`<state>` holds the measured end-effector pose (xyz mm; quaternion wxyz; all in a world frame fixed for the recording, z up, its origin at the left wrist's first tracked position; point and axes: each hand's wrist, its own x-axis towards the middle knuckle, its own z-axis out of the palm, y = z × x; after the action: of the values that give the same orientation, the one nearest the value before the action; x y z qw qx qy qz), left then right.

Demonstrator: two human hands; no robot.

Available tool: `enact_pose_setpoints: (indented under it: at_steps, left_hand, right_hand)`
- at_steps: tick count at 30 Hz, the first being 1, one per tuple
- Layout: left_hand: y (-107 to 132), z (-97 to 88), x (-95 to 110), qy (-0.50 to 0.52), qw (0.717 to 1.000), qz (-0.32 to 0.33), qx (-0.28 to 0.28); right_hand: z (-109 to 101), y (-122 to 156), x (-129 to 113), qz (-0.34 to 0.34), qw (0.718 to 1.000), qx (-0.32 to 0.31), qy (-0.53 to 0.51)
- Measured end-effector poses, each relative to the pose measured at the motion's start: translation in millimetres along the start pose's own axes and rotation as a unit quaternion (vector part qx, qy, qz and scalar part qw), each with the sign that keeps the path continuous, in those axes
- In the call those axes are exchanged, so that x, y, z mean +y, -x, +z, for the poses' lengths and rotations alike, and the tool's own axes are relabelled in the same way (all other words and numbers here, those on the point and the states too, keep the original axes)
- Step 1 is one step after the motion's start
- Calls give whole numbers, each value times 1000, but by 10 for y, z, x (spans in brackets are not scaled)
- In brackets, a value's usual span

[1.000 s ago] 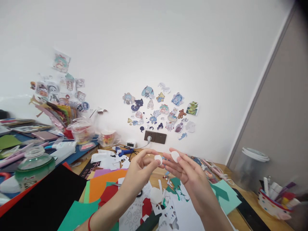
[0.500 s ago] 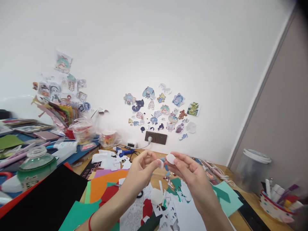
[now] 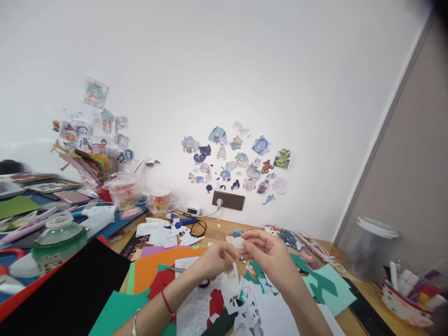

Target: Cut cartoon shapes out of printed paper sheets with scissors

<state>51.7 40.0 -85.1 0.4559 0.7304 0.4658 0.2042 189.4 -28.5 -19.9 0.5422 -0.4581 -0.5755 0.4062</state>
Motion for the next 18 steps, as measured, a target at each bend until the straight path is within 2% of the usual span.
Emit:
enact_pose_setpoints:
  at_steps: [4, 9, 13, 18]
  left_hand:
    - [-102, 80, -210, -121, 991, -38, -50]
    - [-120, 106, -356, -241, 963, -60, -105]
    - [-111, 103, -381, -288, 949, -62, -111]
    - [-97, 93, -370, -295, 951, -40, -88]
  right_hand:
    - [-9, -32, 56, -12, 1000, 5, -1]
    - [-27, -41, 62, -7, 1000, 16, 19]
    - [-29, -39, 53, -6, 999, 18, 38]
    - [-23, -35, 46, -7, 1000, 10, 22]
